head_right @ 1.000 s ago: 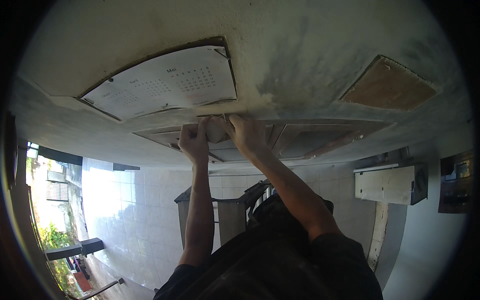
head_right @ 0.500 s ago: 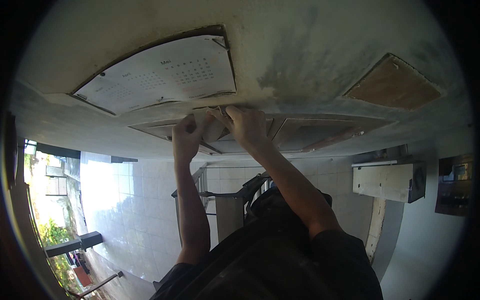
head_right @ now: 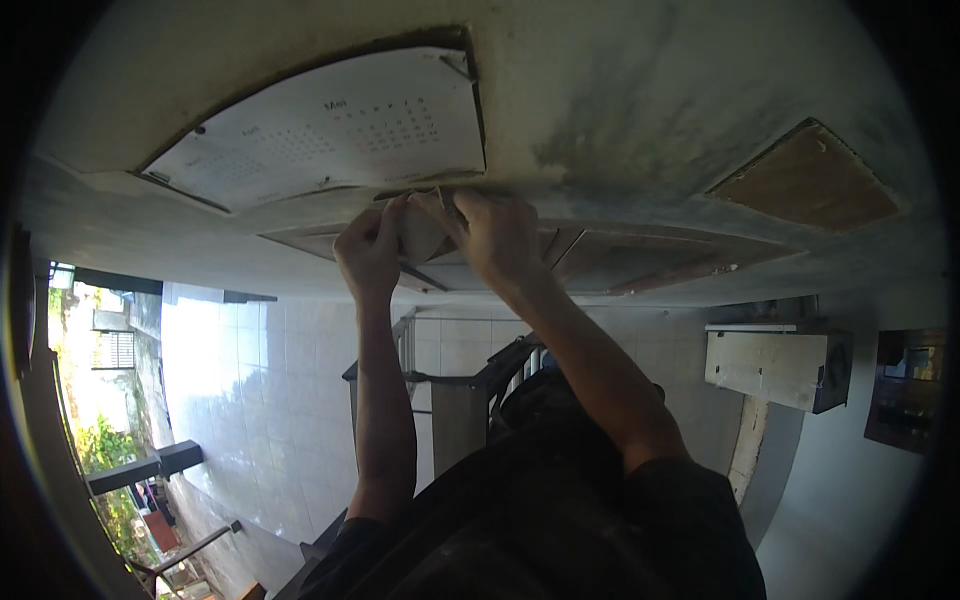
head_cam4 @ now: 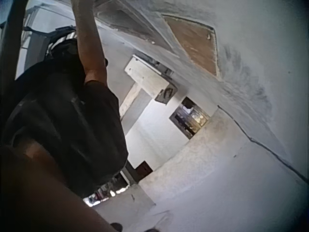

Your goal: The person sands the wall around a window frame by hand using a piece of sandpaper.

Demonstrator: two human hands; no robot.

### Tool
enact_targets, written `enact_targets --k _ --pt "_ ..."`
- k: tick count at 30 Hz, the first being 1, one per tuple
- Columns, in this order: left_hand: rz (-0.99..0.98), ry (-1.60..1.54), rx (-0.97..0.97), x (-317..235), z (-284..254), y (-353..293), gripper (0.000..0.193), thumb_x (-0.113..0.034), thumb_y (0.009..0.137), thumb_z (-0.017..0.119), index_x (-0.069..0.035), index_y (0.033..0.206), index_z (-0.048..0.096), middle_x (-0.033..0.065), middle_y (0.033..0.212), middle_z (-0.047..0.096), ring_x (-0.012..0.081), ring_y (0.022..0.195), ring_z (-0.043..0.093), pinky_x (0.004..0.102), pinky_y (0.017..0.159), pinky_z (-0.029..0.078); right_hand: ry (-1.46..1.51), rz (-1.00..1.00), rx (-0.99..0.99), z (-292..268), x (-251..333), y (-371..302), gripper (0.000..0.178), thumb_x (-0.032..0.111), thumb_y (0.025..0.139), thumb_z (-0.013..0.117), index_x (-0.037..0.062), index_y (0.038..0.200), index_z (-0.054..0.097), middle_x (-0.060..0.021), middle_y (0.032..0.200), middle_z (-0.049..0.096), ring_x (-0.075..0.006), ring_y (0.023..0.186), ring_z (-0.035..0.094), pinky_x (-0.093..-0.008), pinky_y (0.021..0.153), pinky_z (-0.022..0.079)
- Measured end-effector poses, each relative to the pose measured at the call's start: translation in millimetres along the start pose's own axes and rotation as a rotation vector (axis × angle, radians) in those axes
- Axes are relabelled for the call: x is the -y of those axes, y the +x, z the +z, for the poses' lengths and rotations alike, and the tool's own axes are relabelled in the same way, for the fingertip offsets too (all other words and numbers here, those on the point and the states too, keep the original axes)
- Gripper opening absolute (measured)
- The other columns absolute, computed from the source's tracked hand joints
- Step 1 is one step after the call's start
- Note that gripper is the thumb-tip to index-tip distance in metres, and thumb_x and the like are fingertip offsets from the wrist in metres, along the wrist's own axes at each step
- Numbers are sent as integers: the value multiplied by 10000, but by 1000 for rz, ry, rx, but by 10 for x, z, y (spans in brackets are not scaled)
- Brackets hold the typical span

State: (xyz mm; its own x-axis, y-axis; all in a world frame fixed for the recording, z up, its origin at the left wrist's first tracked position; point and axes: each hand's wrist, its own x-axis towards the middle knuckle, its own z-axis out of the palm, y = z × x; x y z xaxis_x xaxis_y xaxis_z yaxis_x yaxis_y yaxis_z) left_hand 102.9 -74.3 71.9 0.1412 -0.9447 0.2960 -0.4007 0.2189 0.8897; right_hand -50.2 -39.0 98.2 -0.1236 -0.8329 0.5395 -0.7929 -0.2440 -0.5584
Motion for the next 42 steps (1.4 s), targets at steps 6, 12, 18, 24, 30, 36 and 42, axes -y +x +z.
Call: enact_targets --k 6,12,18,24,30,36,42 --pt "60 -25 -64 248 162 -125 298 -155 777 801 55 651 632 75 501 472 76 481 383 272 468 348 71 -80 -103 224 -271 -114 438 324 830 763 23 580 568 -145 534 559 -230 398 518 -339 430 417" --pt "0 -39 -68 124 153 -97 302 -161 772 805 45 635 632 68 498 477 72 490 374 273 467 344 55 -34 -35 78 -135 -102 476 333 817 772 52 540 505 -111 481 522 -214 378 496 -338 412 403" --pt "156 20 -132 120 190 -60 325 -155 772 810 45 603 616 75 495 477 79 471 376 288 452 355 55 -135 -148 159 -241 -71 505 275 785 814 48 505 461 -110 455 473 -162 352 393 -316 384 359" --pt "-5 -14 -84 280 185 -140 325 -189 776 806 51 636 638 65 497 499 70 494 398 279 467 370 55 -131 -125 105 -170 -83 526 265 801 806 57 496 431 -104 441 429 -133 349 351 -312 372 341" --pt "101 -28 -158 18 144 -27 307 -172 746 831 33 618 641 84 486 489 89 460 390 288 450 362 39 -137 -144 0 -60 14 543 280 812 797 54 497 417 -99 442 392 -142 383 318 -317 380 317" --pt "21 -22 -124 227 236 -170 346 -194 741 841 43 608 627 92 479 464 70 479 361 281 449 350 79 -93 -87 180 -275 -151 545 318 818 789 41 513 433 -98 450 382 -130 401 310 -320 385 312" --pt "-31 -80 -99 136 169 -98 301 -172 761 820 39 656 633 100 483 462 63 500 366 272 451 357 52 -113 -122 72 -117 -16 517 315 817 787 45 518 464 -107 461 426 -143 390 357 -313 390 321"
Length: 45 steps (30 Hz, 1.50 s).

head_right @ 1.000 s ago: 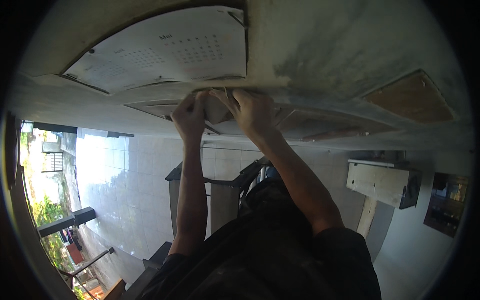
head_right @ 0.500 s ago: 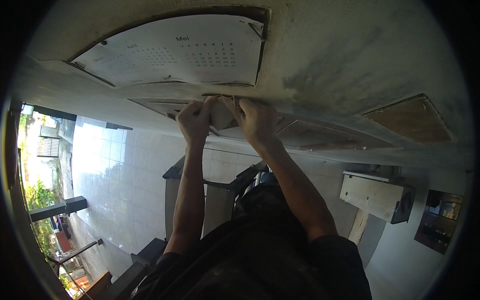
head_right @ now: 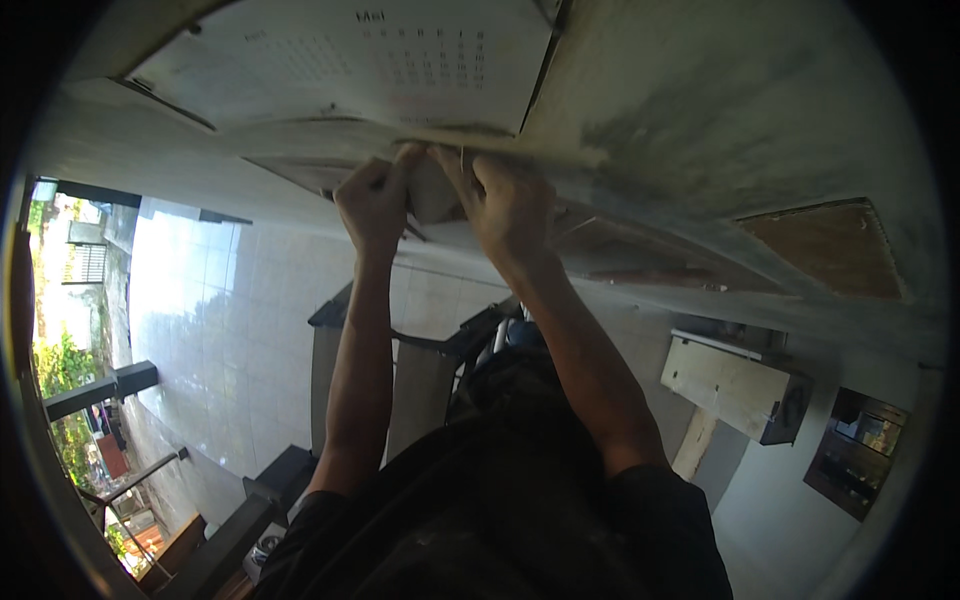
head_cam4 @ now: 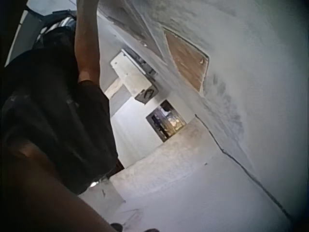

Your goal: The person sands the wall around a window frame by hand using a piece of sandpaper.

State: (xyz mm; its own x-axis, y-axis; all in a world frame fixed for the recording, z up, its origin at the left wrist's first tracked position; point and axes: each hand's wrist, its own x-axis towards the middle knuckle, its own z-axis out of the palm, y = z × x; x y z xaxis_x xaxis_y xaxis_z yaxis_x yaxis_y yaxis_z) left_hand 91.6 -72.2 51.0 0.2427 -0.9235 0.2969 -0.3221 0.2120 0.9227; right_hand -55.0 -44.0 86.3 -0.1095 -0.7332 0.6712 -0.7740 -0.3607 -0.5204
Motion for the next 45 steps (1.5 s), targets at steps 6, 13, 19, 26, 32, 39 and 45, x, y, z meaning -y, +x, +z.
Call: enact_targets --k 6,13,19,26,32,39,45 --pt "50 45 19 244 78 -109 301 -193 762 819 39 676 646 104 511 471 71 498 386 287 465 374 18 -1 -2 199 -224 -260 528 309 830 776 36 518 448 -120 458 429 -159 372 355 -314 389 329" --pt "-197 20 79 -229 -55 -5 327 -199 780 806 50 653 637 102 481 460 79 475 389 277 457 364 -31 45 117 -12 2 -43 440 211 832 772 65 538 479 -97 485 513 -195 357 461 -319 384 367" --pt "5 28 30 228 64 -116 401 -227 787 807 64 620 586 121 476 441 68 504 348 303 462 358 142 -101 -100 263 -246 -187 489 275 846 761 33 530 477 -114 458 450 -192 374 392 -337 397 348" --pt "-44 40 36 -51 -51 -2 417 -228 784 811 51 593 567 66 466 382 64 499 318 291 446 325 24 -13 32 23 -7 -58 490 245 849 760 51 518 456 -98 450 446 -170 356 398 -326 384 334" --pt "56 -26 -42 -37 25 -19 438 -221 800 803 40 564 542 28 459 383 55 490 315 285 431 316 36 -74 -1 55 -27 -29 485 206 857 753 52 513 446 -86 443 446 -158 355 399 -315 378 323" --pt "-5 40 46 159 15 -50 438 -245 807 800 36 557 574 32 440 408 53 474 333 275 423 317 83 -100 -8 130 -101 -115 472 183 850 755 36 520 451 -87 453 465 -165 354 408 -320 376 327" --pt "-32 -69 25 -302 -35 54 463 -259 815 792 39 552 554 39 445 403 55 459 332 285 416 323 -40 25 68 -168 75 -46 434 180 839 760 69 518 489 -94 489 522 -228 379 496 -343 403 378"
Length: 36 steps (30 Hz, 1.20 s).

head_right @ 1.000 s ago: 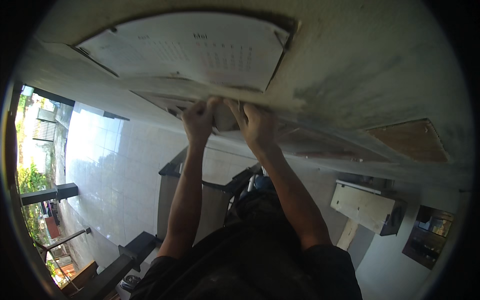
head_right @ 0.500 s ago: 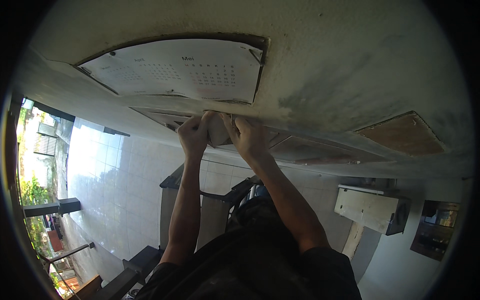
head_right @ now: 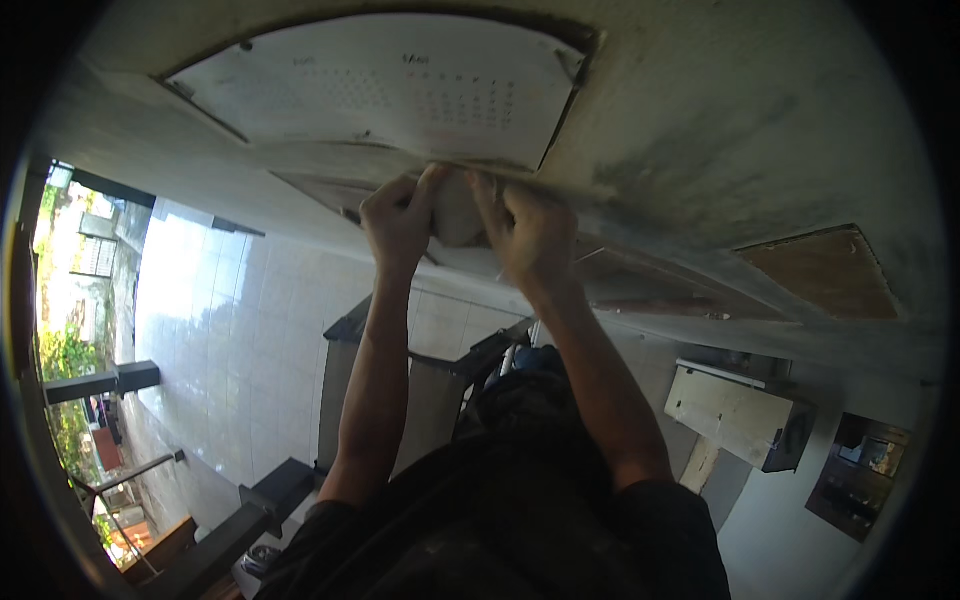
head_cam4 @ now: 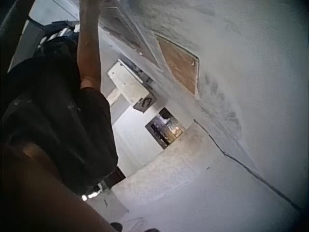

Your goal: The person sands the wall around a window frame by hand using a piece of sandpaper.

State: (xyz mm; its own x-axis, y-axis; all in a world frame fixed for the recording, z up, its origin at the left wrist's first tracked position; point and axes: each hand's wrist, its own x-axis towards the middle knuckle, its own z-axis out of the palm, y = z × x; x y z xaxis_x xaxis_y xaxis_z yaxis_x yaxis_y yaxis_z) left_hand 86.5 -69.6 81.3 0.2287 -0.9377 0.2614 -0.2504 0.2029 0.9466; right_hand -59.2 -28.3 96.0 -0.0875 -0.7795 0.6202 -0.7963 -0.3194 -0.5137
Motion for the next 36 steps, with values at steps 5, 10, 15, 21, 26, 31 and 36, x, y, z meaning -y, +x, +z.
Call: enact_targets --k 5,10,15,21,26,31,36 --pt "12 37 20 436 82 -106 429 -235 801 802 34 555 575 55 437 430 53 452 332 285 406 331 71 -65 -57 291 -226 -109 490 251 858 747 46 517 461 -130 481 479 -226 380 442 -339 403 362" --pt "125 38 -46 142 12 -90 399 -239 794 804 44 589 611 103 458 499 60 434 379 295 411 352 -39 70 35 -34 20 90 458 253 872 727 35 543 494 -145 494 492 -249 380 471 -363 414 366" --pt "-1 -72 30 377 149 -175 396 -254 815 782 49 612 629 140 471 504 100 392 416 309 412 372 38 -74 -10 175 -281 -87 477 242 883 722 19 538 481 -125 475 427 -180 400 360 -336 410 317" --pt "50 46 16 123 44 -202 346 -258 822 773 39 668 682 115 501 581 84 430 520 284 440 424 -46 64 72 -106 -54 -59 433 233 899 710 15 576 521 -82 473 421 -120 424 360 -313 428 311" --pt "-40 -135 52 273 157 -151 398 -287 831 765 42 636 653 117 483 549 79 411 425 301 420 377 54 -10 -7 108 -222 -67 455 226 862 744 27 544 487 -122 470 448 -176 388 377 -343 407 321" --pt "-77 46 59 154 61 -118 408 -314 838 760 54 681 679 77 466 522 38 457 467 286 422 398 -39 18 -13 -2 -109 -29 450 222 870 731 30 540 493 -128 469 448 -205 375 398 -359 408 325" --pt "-63 -136 37 261 130 -141 478 -315 842 755 68 593 617 69 440 499 50 429 432 283 413 381 108 -101 -53 110 -200 0 466 245 856 748 21 527 505 -127 457 442 -203 362 415 -351 400 324"
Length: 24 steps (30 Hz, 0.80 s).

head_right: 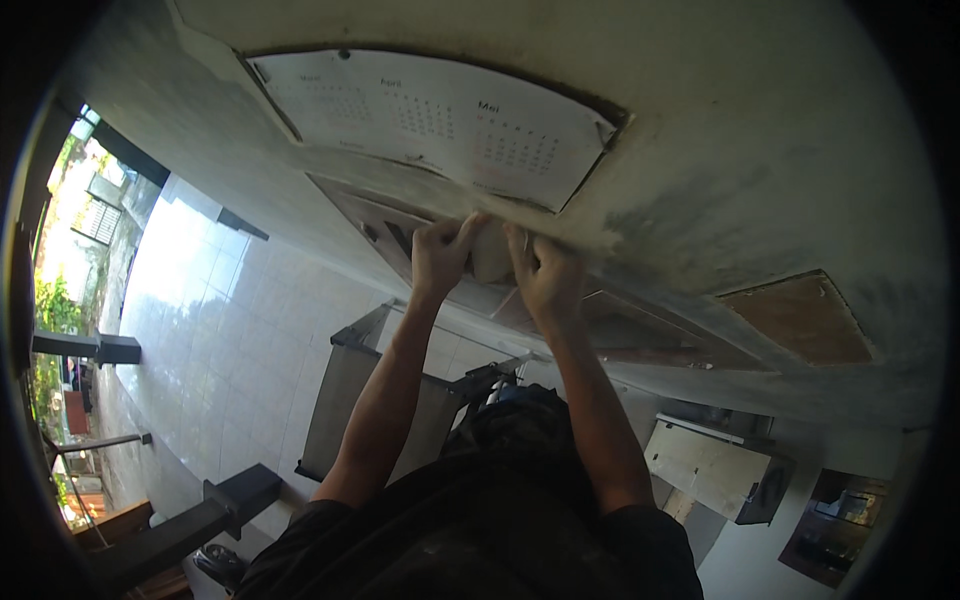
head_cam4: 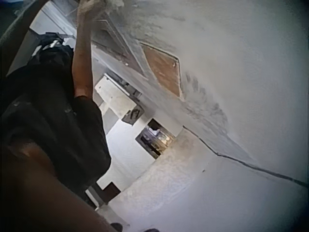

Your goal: The person sands the wall around a window frame by hand using a piece of sandpaper.

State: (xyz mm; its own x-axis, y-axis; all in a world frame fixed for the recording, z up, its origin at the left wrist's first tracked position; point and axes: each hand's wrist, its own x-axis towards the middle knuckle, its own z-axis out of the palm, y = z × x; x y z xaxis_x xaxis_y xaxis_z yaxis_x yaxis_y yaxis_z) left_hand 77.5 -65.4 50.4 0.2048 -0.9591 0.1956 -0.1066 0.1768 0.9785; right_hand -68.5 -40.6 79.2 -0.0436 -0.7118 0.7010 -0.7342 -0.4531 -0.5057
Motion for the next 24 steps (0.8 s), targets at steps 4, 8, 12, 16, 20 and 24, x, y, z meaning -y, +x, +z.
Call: enact_targets --k 4,8,12,16,20,24 --pt "-26 129 54 -107 -43 -63 486 -334 849 747 64 597 630 90 433 504 51 422 455 285 404 372 -36 188 75 -7 9 -121 465 244 854 748 15 530 505 -135 468 455 -222 367 425 -357 405 335" --pt "-32 87 54 -253 -38 65 479 -341 860 734 62 619 642 100 447 513 47 433 447 288 413 374 -101 116 79 -153 147 121 455 249 867 727 10 543 515 -144 495 495 -261 385 454 -369 421 369" --pt "20 151 44 93 -9 -13 459 -333 862 730 61 640 648 105 455 504 52 452 404 304 431 376 2 125 62 76 -109 -165 479 267 851 745 14 522 507 -169 496 487 -262 381 438 -366 419 372" --pt "2 157 44 -97 -109 85 445 -330 862 730 60 659 660 105 459 507 62 445 395 309 427 372 -135 282 201 -136 276 70 449 234 861 731 9 542 510 -171 553 534 -279 441 501 -382 466 399" --pt "-21 -23 -4 -3 -55 11 487 -349 858 734 50 600 632 84 435 460 64 439 376 312 419 358 -91 109 148 -40 114 112 459 235 865 728 9 540 496 -157 542 533 -281 427 488 -381 458 394" --pt "-43 192 93 270 -156 -50 506 -343 888 703 67 604 623 35 460 480 50 466 419 290 432 381 -53 -51 82 178 -96 -150 416 231 870 737 -13 589 552 -120 484 464 -116 414 405 -332 419 331"
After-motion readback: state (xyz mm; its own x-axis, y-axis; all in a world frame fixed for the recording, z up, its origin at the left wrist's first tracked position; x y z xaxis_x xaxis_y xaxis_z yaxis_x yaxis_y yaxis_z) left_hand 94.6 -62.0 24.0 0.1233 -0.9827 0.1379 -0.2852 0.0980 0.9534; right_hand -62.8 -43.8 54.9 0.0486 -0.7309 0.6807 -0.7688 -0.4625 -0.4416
